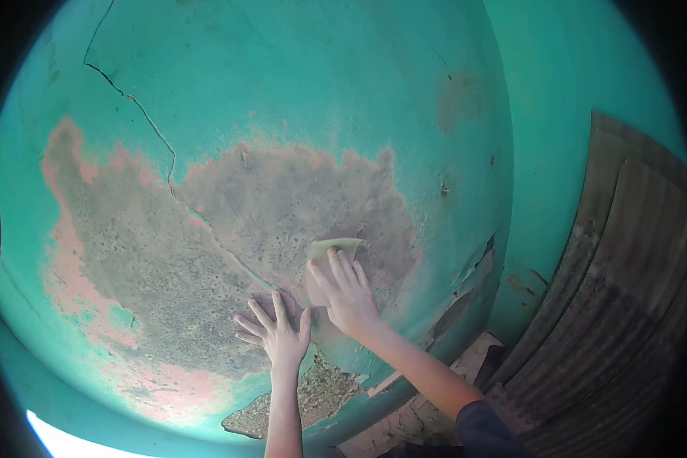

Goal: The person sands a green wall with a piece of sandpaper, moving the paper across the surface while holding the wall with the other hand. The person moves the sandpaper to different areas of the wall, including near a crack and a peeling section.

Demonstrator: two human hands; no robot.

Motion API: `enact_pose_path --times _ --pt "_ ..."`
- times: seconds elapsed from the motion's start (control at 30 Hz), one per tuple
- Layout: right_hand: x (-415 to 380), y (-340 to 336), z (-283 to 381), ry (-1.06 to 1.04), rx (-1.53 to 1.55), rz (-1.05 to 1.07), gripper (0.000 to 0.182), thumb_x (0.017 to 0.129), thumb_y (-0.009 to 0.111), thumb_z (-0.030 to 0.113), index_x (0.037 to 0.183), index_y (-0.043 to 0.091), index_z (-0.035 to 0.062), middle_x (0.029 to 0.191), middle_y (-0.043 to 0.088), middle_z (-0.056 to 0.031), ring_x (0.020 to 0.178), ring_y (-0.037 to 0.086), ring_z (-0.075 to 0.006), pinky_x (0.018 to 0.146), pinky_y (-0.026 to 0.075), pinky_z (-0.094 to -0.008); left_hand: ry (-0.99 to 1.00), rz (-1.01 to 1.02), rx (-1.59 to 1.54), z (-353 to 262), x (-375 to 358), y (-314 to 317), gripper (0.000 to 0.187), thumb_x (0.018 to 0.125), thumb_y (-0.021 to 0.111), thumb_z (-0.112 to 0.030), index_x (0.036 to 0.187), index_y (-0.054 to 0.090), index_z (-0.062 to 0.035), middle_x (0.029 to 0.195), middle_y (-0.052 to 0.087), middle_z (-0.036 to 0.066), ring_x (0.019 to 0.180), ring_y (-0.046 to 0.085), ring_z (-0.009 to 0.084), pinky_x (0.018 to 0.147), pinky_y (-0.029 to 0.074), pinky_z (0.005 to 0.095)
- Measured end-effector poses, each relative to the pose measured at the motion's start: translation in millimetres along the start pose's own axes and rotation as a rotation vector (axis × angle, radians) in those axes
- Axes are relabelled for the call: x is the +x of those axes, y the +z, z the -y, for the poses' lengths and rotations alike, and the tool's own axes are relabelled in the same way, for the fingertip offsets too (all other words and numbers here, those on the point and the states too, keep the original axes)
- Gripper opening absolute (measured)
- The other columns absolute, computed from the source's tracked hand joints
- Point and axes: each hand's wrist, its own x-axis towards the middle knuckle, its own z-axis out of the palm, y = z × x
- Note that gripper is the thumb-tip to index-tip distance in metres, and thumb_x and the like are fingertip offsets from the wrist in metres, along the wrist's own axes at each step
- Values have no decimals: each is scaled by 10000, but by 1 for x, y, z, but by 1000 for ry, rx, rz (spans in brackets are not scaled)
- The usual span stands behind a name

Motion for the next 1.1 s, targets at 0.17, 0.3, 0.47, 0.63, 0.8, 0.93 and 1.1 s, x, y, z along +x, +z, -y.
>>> enact_pose_path --times 0.17,0.3,0.47,0.63,0.8,0.93,1.1 --pt "42 -18 -2 166 48 -208 761 845 599 61 1567 367 124 1583 280 -310 1457 320 -463 1183 274 -547 -80 202 -128 -6 2 -23 865 928 503 -706 1603 293 -206 1635 41 334 1418 -136 678 1019 -79 845" --pt "5 -7 4 104 -11 -55 755 850 597 61 1565 361 104 1585 282 -308 1462 311 -458 1174 277 -550 -13 84 -177 -8 4 -27 836 938 541 -648 1601 297 -200 1639 22 335 1422 -146 671 1025 -79 838" --pt "83 -47 -15 163 -65 -188 748 856 592 62 1566 359 103 1593 291 -289 1463 319 -442 1148 298 -560 83 -33 -164 -9 16 -34 830 943 570 -594 1609 273 -197 1644 4 331 1428 -153 662 1028 -79 833" --pt "93 -51 -24 199 -87 -256 772 852 587 57 1579 331 106 1604 290 -266 1477 317 -409 1139 298 -569 31 74 -169 -20 29 -42 904 910 586 -640 1614 249 -186 1626 7 366 1399 -153 701 987 -83 863" --pt "86 -52 -32 200 -238 -147 771 864 592 63 1582 313 89 1619 294 -216 1490 306 -378 1142 303 -558 38 55 -83 -21 28 -30 961 881 590 -684 1620 226 -190 1618 6 379 1387 -145 718 968 -89 874" --pt "116 -67 -38 119 -175 -279 733 863 591 33 1550 335 5 1611 322 -194 1477 336 -367 1151 311 -536 76 -53 -8 -17 27 -19 999 869 589 -705 1629 190 -195 1619 6 377 1388 -146 716 969 -89 874" --pt "92 -54 -40 105 -218 -214 716 872 586 32 1537 328 -32 1586 366 -195 1455 371 -374 1154 324 -505 51 12 -34 -19 27 -27 1011 863 592 -711 1630 186 -192 1616 5 381 1389 -151 715 969 -88 874"
